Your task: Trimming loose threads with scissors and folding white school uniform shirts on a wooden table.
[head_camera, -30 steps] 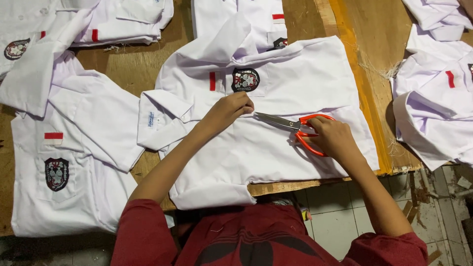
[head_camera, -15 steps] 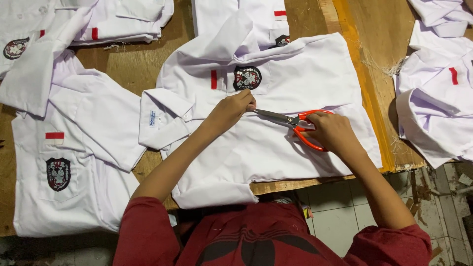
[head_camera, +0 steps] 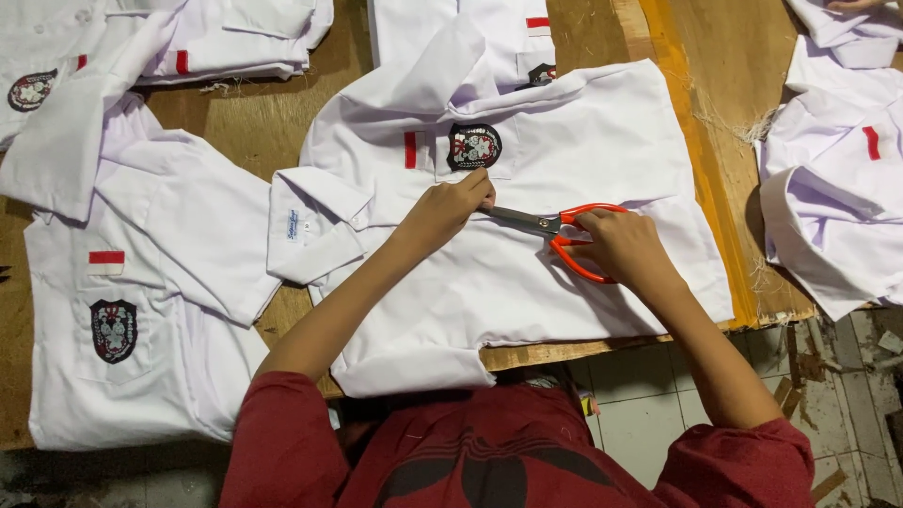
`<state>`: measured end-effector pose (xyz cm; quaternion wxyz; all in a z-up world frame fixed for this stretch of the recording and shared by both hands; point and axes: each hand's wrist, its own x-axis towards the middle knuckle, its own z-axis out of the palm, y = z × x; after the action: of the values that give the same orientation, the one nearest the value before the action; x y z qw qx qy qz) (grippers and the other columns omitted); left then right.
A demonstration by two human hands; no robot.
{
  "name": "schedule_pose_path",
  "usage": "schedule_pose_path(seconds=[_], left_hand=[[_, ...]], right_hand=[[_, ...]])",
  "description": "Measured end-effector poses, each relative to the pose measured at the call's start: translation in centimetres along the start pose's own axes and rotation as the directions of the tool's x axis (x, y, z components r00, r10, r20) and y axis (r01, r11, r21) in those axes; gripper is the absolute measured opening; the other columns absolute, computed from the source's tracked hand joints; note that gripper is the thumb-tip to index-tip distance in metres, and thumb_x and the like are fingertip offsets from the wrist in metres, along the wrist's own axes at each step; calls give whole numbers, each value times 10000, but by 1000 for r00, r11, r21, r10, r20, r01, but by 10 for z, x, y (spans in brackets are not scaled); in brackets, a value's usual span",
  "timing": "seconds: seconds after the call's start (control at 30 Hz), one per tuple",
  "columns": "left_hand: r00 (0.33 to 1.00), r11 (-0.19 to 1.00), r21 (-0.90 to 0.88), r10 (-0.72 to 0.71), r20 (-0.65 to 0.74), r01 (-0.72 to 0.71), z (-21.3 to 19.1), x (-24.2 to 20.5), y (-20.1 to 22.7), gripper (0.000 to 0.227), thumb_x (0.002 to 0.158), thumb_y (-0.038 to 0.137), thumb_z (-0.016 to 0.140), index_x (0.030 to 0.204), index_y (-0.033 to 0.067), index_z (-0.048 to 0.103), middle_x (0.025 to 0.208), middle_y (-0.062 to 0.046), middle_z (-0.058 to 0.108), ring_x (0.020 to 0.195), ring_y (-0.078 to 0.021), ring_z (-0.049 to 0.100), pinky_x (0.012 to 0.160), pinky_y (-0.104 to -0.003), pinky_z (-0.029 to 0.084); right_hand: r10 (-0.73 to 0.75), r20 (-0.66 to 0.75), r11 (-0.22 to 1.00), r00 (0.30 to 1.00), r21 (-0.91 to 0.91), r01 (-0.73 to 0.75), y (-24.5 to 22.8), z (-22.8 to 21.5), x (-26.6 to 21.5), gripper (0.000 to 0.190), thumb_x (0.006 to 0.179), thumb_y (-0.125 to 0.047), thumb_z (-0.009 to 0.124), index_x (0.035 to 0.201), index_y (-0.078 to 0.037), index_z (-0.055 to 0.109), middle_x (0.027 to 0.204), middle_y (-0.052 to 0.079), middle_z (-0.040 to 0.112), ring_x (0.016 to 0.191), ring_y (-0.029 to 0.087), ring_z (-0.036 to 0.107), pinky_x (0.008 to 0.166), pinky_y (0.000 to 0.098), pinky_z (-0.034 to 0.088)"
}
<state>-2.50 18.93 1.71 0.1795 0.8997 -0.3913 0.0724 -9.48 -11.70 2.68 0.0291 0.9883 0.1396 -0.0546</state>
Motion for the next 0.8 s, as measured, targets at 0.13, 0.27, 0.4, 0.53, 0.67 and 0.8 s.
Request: schedule_pose_path(seconds=[0.13, 0.27, 0.4, 0.53, 0.67, 0.8], left_hand=[[1000, 999, 47, -3, -10, 3, 1, 0, -1, 37, 1033, 154, 551, 1011, 140, 525, 1022, 12, 546, 673, -334, 733, 650, -430, 620], [1000, 993, 116, 1, -24, 2, 9, 0, -6, 38, 1036, 191, 539, 1026, 161, 519, 1038, 27, 543, 672, -326, 738, 642, -424, 621], [1000, 995, 103, -4, -28, 6, 5, -1, -7, 41, 1030, 114, 554, 1042, 151, 542, 1107, 30, 564, 663, -327, 741, 628, -412, 620], [999, 996, 85, -12, -42, 16, 4, 0, -11, 14, 1038, 139, 552, 1052, 140, 550, 1154, 19, 575, 675, -340, 742, 638, -423, 620], [992, 994, 72, -72, -102, 79, 12, 3, -22, 179, 1096, 284, 465, 1128, 125, 541, 1278, -32, 575, 710, -365, 744, 659, -458, 623], [985, 974, -201, -129, -113, 105, -1, 9, -23, 173, 1091, 144, 373, 1114, 53, 519, 1258, -169, 561, 700, -484, 697, 628, -575, 590]], right_hand=[[-5, -5, 1000, 1000, 11, 5, 1, 6, 1, 553, 798, -611, 739, 1150, -185, 742, 1073, 14, 773, 894, 330, 761, 729, 482, 608], [-15, -24, 1000, 1000, -1, 15, 4, 17, 1, 548, 800, -590, 748, 1177, -193, 745, 1116, 12, 772, 918, 322, 762, 734, 475, 609], [-31, -53, 999, 998, -15, 31, 6, 23, 0, 507, 800, -565, 754, 1171, -218, 746, 1093, -12, 773, 900, 303, 761, 709, 457, 603], [-31, -81, 1000, 996, -2, 31, 6, 18, -3, 493, 790, -545, 767, 1150, -209, 752, 1075, -7, 775, 882, 310, 761, 696, 463, 600], [12, -128, 1000, 992, 29, -9, 7, 6, -14, 509, 765, -576, 781, 1124, -216, 765, 996, -17, 774, 839, 311, 755, 692, 463, 604], [184, -193, 964, 964, 225, -140, 20, -10, -37, 469, 737, -500, 844, 1059, -163, 783, 854, 25, 757, 825, 337, 734, 730, 464, 595]])
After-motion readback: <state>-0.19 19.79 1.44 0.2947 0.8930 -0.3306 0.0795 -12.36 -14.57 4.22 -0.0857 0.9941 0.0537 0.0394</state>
